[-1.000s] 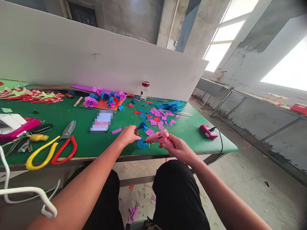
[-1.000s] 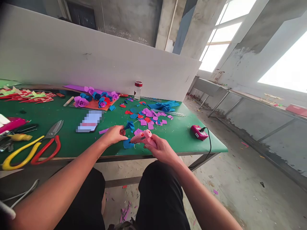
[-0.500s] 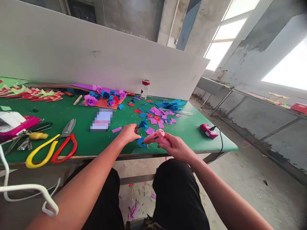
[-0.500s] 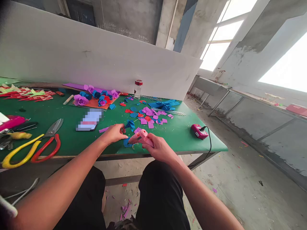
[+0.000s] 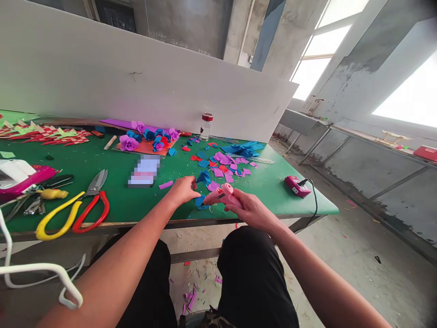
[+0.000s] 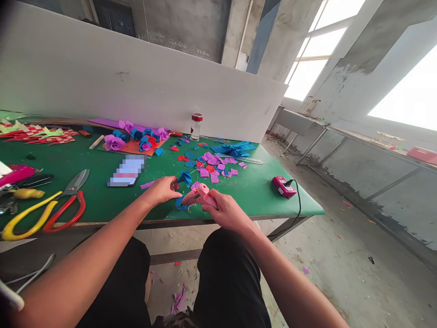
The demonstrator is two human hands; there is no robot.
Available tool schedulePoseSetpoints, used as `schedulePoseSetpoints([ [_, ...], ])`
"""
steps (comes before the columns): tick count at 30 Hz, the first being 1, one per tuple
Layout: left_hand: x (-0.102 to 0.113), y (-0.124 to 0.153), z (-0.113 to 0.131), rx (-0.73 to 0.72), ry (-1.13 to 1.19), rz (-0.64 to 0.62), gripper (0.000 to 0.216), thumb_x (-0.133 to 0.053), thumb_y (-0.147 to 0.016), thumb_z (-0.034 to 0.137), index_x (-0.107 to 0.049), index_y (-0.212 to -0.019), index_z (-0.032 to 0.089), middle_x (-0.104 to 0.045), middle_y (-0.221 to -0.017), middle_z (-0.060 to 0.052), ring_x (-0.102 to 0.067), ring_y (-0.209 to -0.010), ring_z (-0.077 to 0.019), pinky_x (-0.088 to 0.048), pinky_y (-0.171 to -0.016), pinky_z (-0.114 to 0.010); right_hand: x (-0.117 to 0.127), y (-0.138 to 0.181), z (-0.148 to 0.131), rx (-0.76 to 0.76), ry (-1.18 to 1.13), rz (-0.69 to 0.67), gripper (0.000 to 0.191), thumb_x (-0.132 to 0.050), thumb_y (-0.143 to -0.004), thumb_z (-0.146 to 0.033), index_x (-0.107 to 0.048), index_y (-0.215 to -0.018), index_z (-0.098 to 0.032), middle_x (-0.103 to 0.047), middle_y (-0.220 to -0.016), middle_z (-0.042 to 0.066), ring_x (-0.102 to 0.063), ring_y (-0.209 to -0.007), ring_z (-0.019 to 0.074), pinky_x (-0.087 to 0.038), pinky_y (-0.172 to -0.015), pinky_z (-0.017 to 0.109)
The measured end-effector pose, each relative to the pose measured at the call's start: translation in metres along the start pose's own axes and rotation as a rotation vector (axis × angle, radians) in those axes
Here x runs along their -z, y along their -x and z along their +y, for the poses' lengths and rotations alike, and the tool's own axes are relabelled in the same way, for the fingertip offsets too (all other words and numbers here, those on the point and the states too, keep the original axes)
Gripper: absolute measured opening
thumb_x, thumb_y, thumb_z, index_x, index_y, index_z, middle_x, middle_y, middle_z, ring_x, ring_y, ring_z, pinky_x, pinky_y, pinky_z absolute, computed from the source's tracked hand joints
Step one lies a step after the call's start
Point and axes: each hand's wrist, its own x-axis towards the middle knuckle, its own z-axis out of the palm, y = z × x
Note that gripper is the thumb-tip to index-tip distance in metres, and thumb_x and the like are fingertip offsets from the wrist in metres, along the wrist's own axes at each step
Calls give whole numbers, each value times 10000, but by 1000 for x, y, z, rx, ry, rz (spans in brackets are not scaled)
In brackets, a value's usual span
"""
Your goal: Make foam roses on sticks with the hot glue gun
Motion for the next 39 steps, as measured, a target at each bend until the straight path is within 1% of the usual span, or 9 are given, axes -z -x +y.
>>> schedulePoseSetpoints([
  [5, 0, 0, 1, -5, 0, 2, 239, -764, -685, 271, -645, -868, 175, -723, -845, -58, -684, -810, -252, -425, -622, -290, 0, -1, 0, 0, 6, 0, 159, -538, -893, -362, -545, -913, -204, -457, -699, -57, -367, -612, 123, -275, -579, 261],
  [13, 1, 1, 0, -4, 23, 14, 225, -768, -669, 258, -654, -848, 182, -726, -839, -53, -682, -801, -250, -440, -631, -286, 1, 0, -2, -4, 3, -13, 183, -520, -899, -370, -563, -950, -199, -543, -740, -36, -411, -625, 133, -290, -592, 267],
  [20, 3, 3, 3, 4, 19, 8, 220, -757, -676, 263, -657, -857, 188, -724, -831, -44, -683, -793, -244, -448, -644, -286, 2, 1, -4, -14, 4, -19, 178, -501, -903, -382, -541, -934, -211, -547, -740, -31, -401, -621, 136, -291, -589, 266],
  [26, 1, 2, 1, -1, 5, 1, 231, -756, -687, 272, -649, -874, 190, -729, -861, -45, -690, -824, -244, -450, -654, -285, 1, 0, -3, -8, 20, -12, 171, -504, -895, -377, -540, -933, -214, -547, -736, -27, -414, -619, 140, -304, -589, 265],
  [33, 1, 1, 0, -6, 0, -7, 227, -755, -688, 279, -640, -865, 195, -734, -880, -48, -693, -841, -244, -449, -657, -280, 1, 0, -4, 1, 8, 2, 166, -506, -893, -353, -571, -971, -222, -629, -773, 1, -508, -655, 160, -359, -618, 265],
  [39, 2, 2, 1, -8, 19, -4, 230, -757, -681, 280, -652, -867, 195, -735, -872, -50, -693, -838, -251, -454, -665, -286, 2, 0, -6, -10, 46, 0, 180, -519, -887, -355, -590, -991, -227, -625, -748, -4, -518, -645, 165, -368, -620, 265],
])
